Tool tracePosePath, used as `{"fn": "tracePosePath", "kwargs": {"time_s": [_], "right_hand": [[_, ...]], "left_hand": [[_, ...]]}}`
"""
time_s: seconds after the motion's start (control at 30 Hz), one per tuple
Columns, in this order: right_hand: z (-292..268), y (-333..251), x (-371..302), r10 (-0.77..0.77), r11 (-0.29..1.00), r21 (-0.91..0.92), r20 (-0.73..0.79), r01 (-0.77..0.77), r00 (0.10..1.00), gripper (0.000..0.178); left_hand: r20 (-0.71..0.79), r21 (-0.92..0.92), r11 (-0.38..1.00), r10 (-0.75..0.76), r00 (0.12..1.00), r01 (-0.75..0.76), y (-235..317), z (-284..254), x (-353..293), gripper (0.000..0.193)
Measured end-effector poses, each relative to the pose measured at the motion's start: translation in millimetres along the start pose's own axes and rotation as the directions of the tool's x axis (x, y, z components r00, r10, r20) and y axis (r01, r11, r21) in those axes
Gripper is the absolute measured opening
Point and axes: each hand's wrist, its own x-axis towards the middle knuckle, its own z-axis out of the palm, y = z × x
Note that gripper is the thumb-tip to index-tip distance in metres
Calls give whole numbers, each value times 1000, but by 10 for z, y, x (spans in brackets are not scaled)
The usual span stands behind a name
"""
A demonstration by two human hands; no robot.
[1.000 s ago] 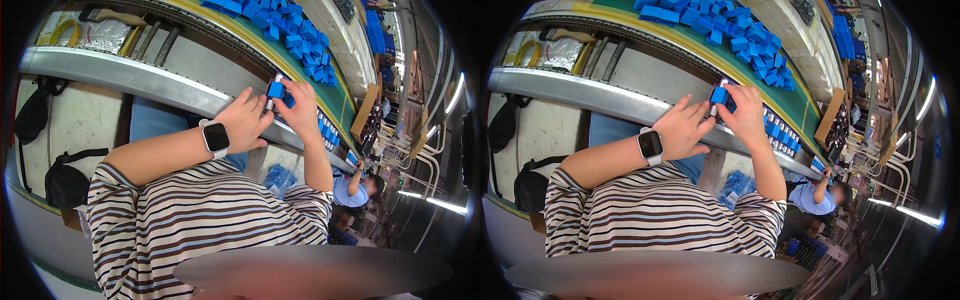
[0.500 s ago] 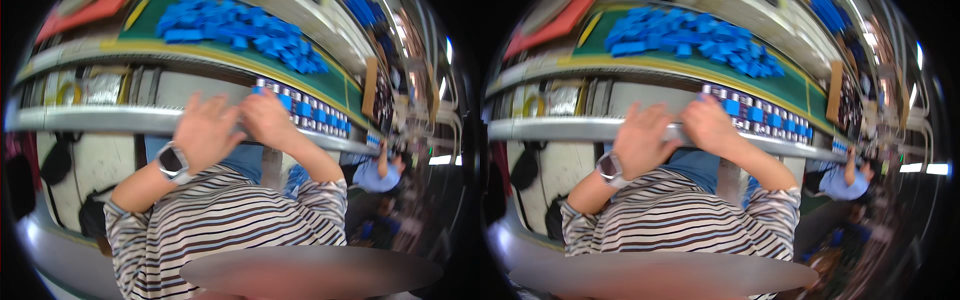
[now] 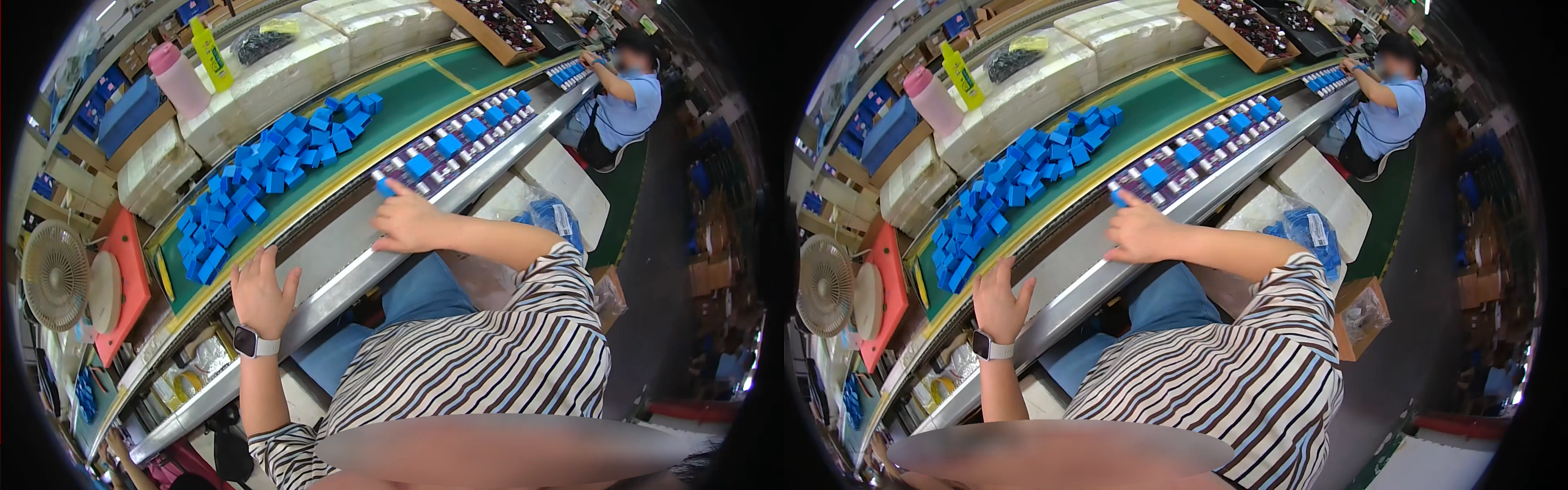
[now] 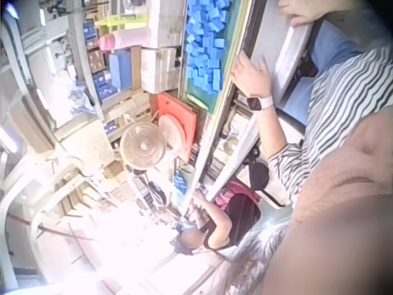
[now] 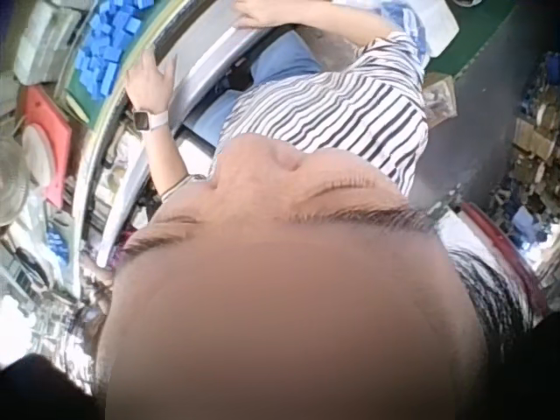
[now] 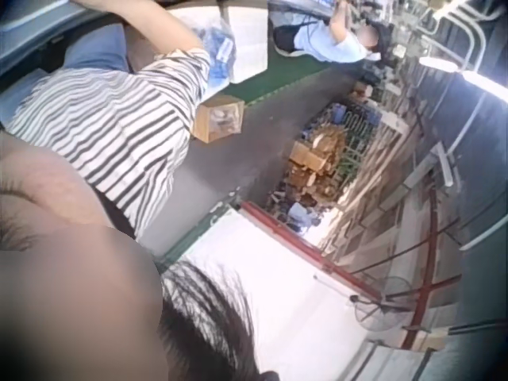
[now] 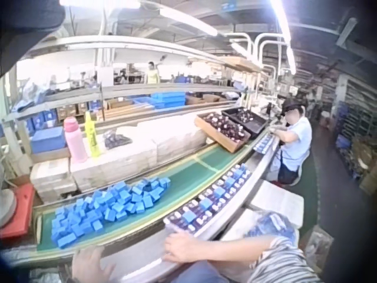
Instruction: Manually assembling blue components onto purple circuit boards and placing finished units into a plastic bag.
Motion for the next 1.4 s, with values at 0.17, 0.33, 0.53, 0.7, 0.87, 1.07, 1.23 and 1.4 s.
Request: {"fn": "tracePosePath", "kwargs": {"time_s": [0.17,0.33,0.53,0.7,0.87,1.07,1.23,1.4], "right_hand": [[-188,562,-432,353,915,-191,-47,-355,934,41],[-378,1019,-589,639,725,-340,11,-599,769,47],[-317,670,257,348,934,-115,63,-340,935,31],[-268,335,828,1,1000,14,-170,1,985,23],[-107,248,1247,-103,995,-9,-219,103,970,42],[206,266,1328,-98,990,88,-148,112,984,47],[184,334,1364,-82,981,167,-126,102,989,47],[146,396,1329,-95,980,166,-89,109,991,46]], "left_hand": [[-35,27,995,96,995,-95,16,33,219,44],[-27,1,984,177,984,-177,63,117,476,43],[-143,-135,984,100,985,-119,-105,126,397,36],[-105,-304,949,60,993,-90,-153,214,406,29],[-102,-448,890,40,994,-81,-223,305,376,27],[-154,-448,882,86,984,-147,-211,330,283,27],[-154,-449,878,108,982,-167,-233,384,337,27],[-128,-495,857,90,988,-142,-238,390,372,26]]}}
